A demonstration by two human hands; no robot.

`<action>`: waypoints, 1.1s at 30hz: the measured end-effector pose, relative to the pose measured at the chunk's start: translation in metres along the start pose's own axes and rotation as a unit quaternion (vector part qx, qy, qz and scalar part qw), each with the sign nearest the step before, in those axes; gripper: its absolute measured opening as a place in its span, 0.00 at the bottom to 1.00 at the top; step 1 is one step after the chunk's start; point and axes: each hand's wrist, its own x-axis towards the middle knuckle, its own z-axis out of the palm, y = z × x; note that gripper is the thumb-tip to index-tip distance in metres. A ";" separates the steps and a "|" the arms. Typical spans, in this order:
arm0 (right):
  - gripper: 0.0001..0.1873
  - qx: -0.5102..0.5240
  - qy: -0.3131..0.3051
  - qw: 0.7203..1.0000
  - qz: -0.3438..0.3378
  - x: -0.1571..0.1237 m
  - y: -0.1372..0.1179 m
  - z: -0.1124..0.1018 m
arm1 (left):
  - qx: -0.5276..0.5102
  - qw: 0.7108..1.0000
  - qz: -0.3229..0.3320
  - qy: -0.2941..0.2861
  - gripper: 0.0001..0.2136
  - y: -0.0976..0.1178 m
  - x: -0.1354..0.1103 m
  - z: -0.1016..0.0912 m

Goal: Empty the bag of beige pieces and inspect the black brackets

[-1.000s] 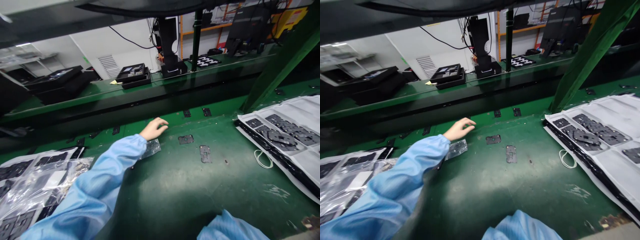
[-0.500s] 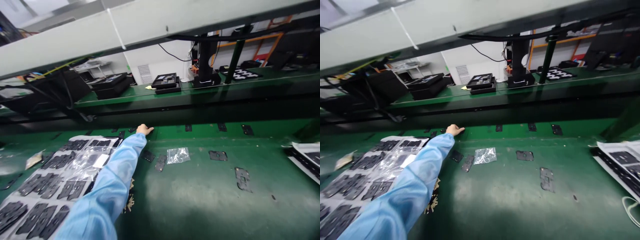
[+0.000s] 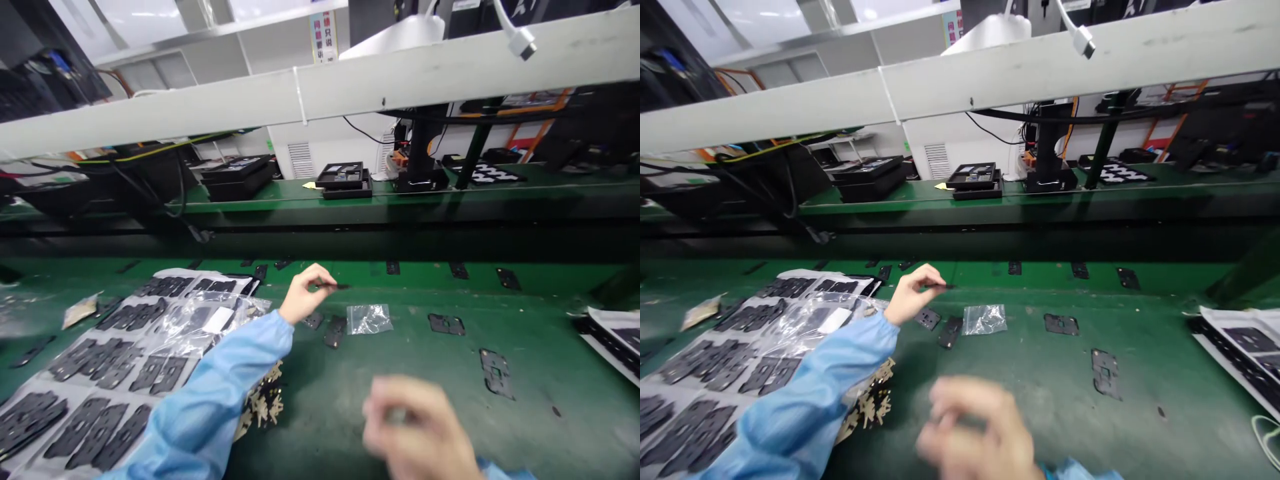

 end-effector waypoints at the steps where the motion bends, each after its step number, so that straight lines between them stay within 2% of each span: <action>1: 0.13 0.001 0.052 0.999 0.006 0.009 0.009 -0.001 | -0.002 0.997 0.081 -0.005 0.02 0.011 -0.018 -0.003; 2: 0.10 0.020 0.146 0.989 0.033 0.017 0.016 -0.001 | 0.000 0.991 0.135 -0.005 0.06 0.020 -0.034 -0.006; 3: 0.10 0.049 0.153 0.983 0.089 0.025 0.022 0.000 | 0.002 0.986 0.169 0.000 0.08 0.028 -0.049 -0.007; 5: 0.14 0.102 0.107 0.974 0.169 0.034 0.029 0.006 | -0.011 0.983 0.186 -0.001 0.09 0.041 -0.069 -0.007; 7: 0.18 0.132 0.041 0.970 0.201 0.038 0.031 0.011 | -0.059 0.988 0.142 -0.023 0.05 0.048 -0.081 -0.003; 10: 0.12 0.135 0.043 0.969 0.205 0.038 0.030 0.014 | -0.161 0.982 0.053 -0.082 0.05 0.055 -0.090 0.005; 13: 0.12 0.126 0.050 0.967 0.216 0.039 0.027 0.012 | -0.227 0.966 0.012 -0.121 0.08 0.062 -0.097 0.009; 19: 0.12 0.156 0.077 0.958 0.226 0.042 0.025 0.008 | -0.358 0.919 -0.054 -0.153 0.12 0.064 -0.101 0.006; 22: 0.12 0.170 0.088 0.953 0.236 0.043 0.024 0.007 | -0.429 0.887 -0.091 -0.145 0.19 0.059 -0.100 0.004; 24: 0.12 0.171 0.092 0.951 0.239 0.043 0.025 0.006 | -0.450 0.876 -0.104 -0.134 0.20 0.056 -0.098 0.004; 27: 0.13 0.171 0.099 0.949 0.245 0.045 0.026 0.005 | -0.443 0.882 -0.104 -0.124 0.15 0.055 -0.095 0.004; 33: 0.13 0.180 0.093 0.946 0.255 0.044 0.032 0.004 | -0.452 0.867 -0.131 -0.162 0.15 0.056 -0.097 0.008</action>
